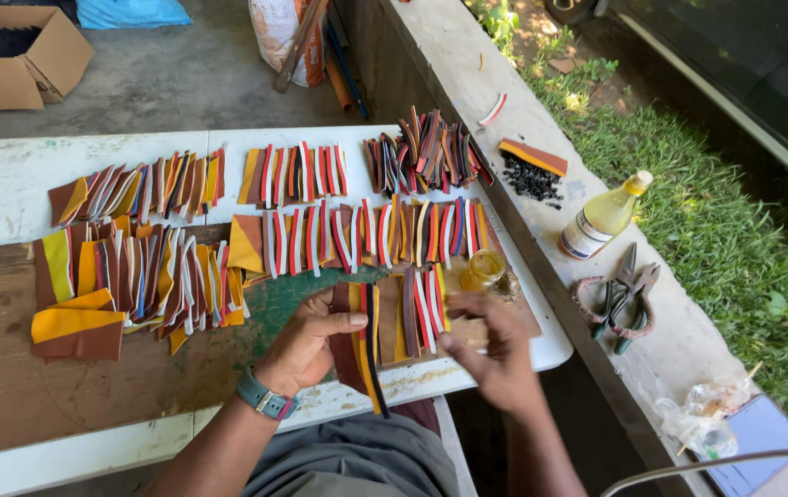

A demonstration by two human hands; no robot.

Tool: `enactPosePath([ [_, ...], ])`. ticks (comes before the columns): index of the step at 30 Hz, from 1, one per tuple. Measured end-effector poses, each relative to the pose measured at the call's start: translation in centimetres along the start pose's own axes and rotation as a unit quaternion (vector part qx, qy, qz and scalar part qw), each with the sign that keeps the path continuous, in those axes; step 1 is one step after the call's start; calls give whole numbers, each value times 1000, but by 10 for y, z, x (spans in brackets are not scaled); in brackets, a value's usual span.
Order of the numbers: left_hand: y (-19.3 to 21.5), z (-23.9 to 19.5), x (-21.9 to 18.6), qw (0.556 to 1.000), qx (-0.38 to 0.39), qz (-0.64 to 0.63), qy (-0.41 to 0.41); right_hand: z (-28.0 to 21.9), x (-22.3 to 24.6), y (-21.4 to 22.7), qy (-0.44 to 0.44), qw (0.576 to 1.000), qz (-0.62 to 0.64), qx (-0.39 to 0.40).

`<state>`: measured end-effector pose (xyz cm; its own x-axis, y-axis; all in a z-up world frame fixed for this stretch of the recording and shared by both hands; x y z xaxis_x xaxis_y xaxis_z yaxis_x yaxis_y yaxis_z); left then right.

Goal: The person repeatedly picks up small multicolored rectangular pieces from a table, aligns them in their hands, and places them into a growing stack. The process is repeated continuously with new pieces taken from the table.

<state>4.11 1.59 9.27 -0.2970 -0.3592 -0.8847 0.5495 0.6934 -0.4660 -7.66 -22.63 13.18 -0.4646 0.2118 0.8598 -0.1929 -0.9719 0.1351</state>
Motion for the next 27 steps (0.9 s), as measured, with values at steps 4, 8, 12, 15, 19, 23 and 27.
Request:
enactPosePath([
  [4,-11,-7,-3,995,-8,94,-17,0,-17,-50,-135,960,236,-59],
  [8,-18,-12,-7,980,-41,182,-72,9,-16,-70,-147,970,179,-77],
  [12,-20,-11,-6,987,-64,116,-90,13,-13,-78,-144,968,175,-109],
  [15,-22,-11,-2,985,-72,105,-113,10,-14,-84,-125,965,200,-117],
  [19,-22,-14,-2,961,-129,219,-112,3,-10,-91,-124,986,43,-106],
  [23,-17,-16,-6,993,-69,92,-39,-9,3,-81,-61,991,107,-44],
  [27,-17,-21,-7,990,19,-125,66,-18,25,-60,97,995,-28,-26],
])
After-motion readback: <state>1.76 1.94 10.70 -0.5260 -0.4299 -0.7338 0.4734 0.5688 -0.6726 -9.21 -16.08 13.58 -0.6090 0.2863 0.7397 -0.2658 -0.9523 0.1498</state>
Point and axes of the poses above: each hand's wrist, its own z-axis towards the middle knuckle, its own y-axis out of the back of the hand, x = y × z, the point moved 1 cm from there along z, towards the middle knuckle, and after that the axes turned 11 degrees about z, right-handed, at the moved point
